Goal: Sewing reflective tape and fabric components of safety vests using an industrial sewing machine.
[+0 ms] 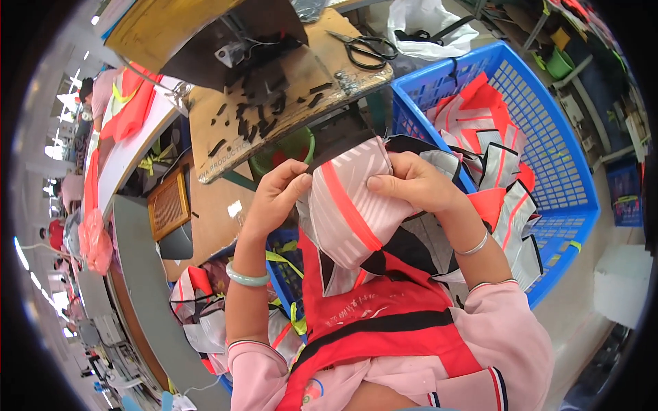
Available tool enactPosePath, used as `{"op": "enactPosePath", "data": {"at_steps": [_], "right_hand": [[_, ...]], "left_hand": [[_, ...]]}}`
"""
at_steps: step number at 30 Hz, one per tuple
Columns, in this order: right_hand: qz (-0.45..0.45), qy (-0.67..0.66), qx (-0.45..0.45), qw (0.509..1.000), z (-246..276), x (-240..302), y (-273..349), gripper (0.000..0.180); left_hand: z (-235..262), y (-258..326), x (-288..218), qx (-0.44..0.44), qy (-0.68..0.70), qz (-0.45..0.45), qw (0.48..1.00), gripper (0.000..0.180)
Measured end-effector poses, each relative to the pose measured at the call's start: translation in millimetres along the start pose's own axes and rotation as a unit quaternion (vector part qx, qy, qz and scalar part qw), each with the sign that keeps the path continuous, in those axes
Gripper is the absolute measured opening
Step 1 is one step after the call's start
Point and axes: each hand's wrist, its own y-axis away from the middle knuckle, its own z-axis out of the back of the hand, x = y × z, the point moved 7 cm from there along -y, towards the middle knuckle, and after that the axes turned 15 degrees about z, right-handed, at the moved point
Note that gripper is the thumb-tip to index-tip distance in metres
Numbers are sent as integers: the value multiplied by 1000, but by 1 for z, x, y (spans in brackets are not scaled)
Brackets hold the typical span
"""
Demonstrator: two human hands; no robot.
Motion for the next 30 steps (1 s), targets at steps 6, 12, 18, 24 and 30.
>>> {"op": "enactPosePath", "data": {"at_steps": [6, 12, 18, 24, 30], "right_hand": [[211, 194, -204, 936, 31, 42, 1, 52], [359, 653, -17, 666, -75, 82, -18, 56], [154, 610, 74, 774, -40, 36, -21, 28], [223, 410, 53, 883, -33, 55, -36, 13], [167, 406, 55, 897, -22, 84, -91, 17]], "left_hand": [[-3, 7, -28, -179, -120, -66, 974, 16], [-37, 14, -60, -202, -200, -159, 945, 14], [-27, 17, -25, -57, -106, -38, 992, 21], [-8, 30, 8, -101, -74, -4, 992, 18], [36, 40, -81, -233, -149, -76, 958, 17]]}}
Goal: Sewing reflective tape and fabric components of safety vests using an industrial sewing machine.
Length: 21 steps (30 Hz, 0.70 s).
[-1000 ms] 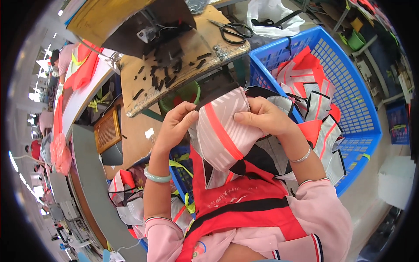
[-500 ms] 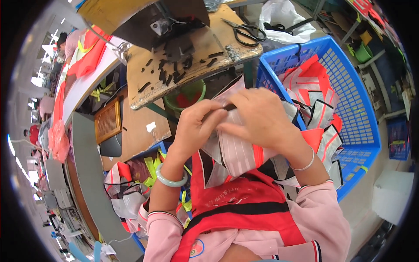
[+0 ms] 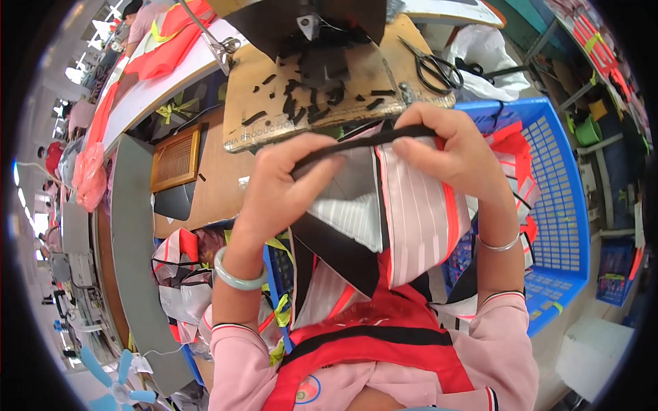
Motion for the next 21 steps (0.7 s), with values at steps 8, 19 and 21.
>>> {"op": "enactPosePath", "data": {"at_steps": [8, 19, 21], "right_hand": [[12, 5, 6, 1000, -16, -50, -62, 25], [-39, -121, 0, 992, -25, -103, -120, 25], [-49, -141, -14, 989, -27, -109, -125, 27]], "left_hand": [[33, -63, 27, 58, -26, 66, 996, 21], [57, -134, 65, 117, 105, 166, 974, 24], [59, -140, 68, 127, 121, 167, 970, 24]]}}
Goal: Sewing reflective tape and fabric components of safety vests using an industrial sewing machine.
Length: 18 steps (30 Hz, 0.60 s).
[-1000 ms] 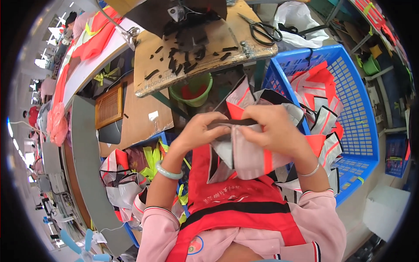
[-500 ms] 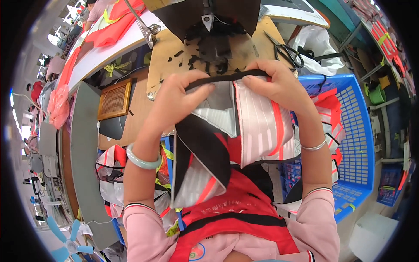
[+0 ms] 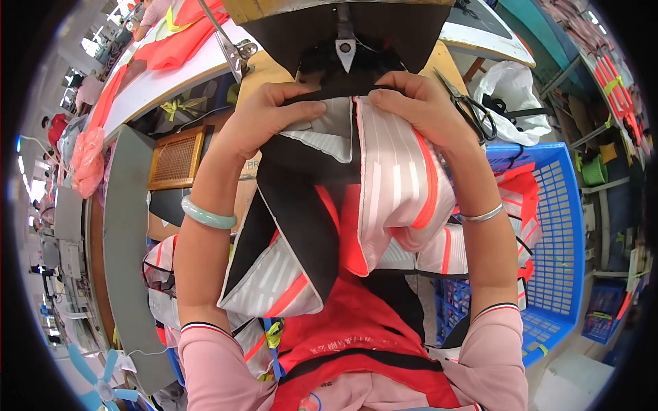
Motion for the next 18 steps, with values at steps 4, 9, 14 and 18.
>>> {"op": "enactPosePath", "data": {"at_steps": [4, 9, 14, 18], "right_hand": [[-26, -67, -13, 997, -2, -2, -5, 25], [-53, -107, -25, 993, 1, -8, -10, 24], [-20, -108, -37, 993, 0, -2, -16, 26], [-13, -120, -44, 992, 4, 0, -18, 26]], "left_hand": [[2, -4, 1, 14, 71, 18, 997, 24], [4, -8, 0, 27, 118, 33, 992, 22], [12, -12, 0, 8, 96, 13, 995, 28], [12, -11, -7, 15, 116, 6, 993, 20]]}}
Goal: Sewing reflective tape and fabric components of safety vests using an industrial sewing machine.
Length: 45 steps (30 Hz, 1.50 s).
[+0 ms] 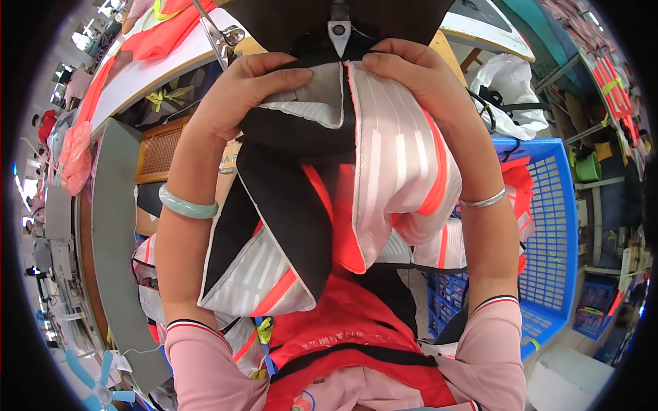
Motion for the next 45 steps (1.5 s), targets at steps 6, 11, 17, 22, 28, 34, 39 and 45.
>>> {"op": "enactPosePath", "data": {"at_steps": [6, 11, 17, 22, 28, 34, 39, 45], "right_hand": [[7, 10, -29, 999, 2, 7, 2, 24], [42, 137, 33, 989, 14, 37, 37, 27], [-82, -35, 214, 973, 8, 17, 124, 49], [-87, 162, 292, 939, -42, -15, 167, 46], [-63, 90, 189, 976, -33, 23, 203, 30], [-204, 151, 198, 947, 18, 14, 249, 26], [-13, 461, 170, 871, 32, 85, 234, 36], [129, 436, 249, 855, -43, 52, 230, 25]], "left_hand": [[0, 4, 0, -34, 8, -7, 999, 25], [-10, 21, 25, -46, -125, -48, 990, 20], [-69, 60, 62, 40, -199, -95, 974, 21], [-104, 78, 75, 48, -188, -116, 974, 22], [-101, 81, 122, 177, -119, -112, 970, 34], [-131, 99, 148, 146, -137, -15, 980, 24], [-165, 95, 147, 73, -286, -101, 950, 24], [-191, 109, 115, 33, -316, -233, 919, 24]]}}
